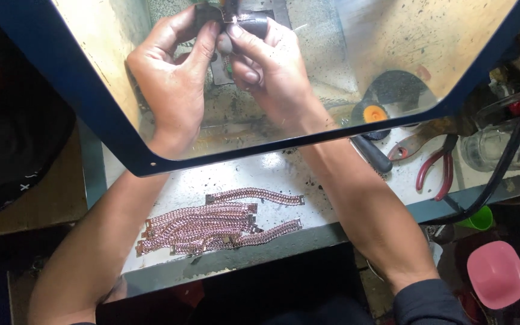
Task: Polishing a jeweled strap or bracelet using a stationary rotating polishing wheel and a handheld rotary tool inside a workshop.
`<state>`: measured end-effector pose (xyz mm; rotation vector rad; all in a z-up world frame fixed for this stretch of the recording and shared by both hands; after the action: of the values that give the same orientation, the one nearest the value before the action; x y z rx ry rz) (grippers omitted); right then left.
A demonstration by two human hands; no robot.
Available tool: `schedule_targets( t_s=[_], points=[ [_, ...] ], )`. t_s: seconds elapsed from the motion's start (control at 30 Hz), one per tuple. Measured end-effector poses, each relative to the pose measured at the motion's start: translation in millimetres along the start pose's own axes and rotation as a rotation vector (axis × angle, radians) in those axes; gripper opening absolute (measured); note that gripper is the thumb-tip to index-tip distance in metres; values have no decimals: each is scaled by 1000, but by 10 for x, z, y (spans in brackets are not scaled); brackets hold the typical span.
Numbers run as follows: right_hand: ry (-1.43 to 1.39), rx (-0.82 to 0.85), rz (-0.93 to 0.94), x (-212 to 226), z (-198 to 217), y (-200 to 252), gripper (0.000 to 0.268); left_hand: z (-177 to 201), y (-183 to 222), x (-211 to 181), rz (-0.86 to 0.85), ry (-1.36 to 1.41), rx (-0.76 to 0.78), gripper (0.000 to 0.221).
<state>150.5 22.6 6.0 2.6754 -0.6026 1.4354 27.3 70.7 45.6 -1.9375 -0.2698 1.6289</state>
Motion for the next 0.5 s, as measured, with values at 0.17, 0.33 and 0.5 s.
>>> schedule_targets(
  t_s=[0.17,0.33,0.5],
  points=[
    [113,-75,46,26,37,42,26,6,15,32,4,43,-26,18],
    [191,-85,101,65,45,66,26,46,51,36,-24,35,-30,19],
    [215,24,164,143,-37,183,35,30,109,-203,-138,22,46,21]
  ],
)
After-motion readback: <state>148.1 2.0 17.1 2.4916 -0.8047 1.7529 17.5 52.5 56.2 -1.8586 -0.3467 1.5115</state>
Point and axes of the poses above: each hand's wrist, its own y-axis away from the middle knuckle, its own z-axis out of the back of the hand, x = y × z, the point moved 9 cm from there along -y, towards the middle knuckle, and after that the axes turned 7 degrees about -x, right-handed, at the moved point
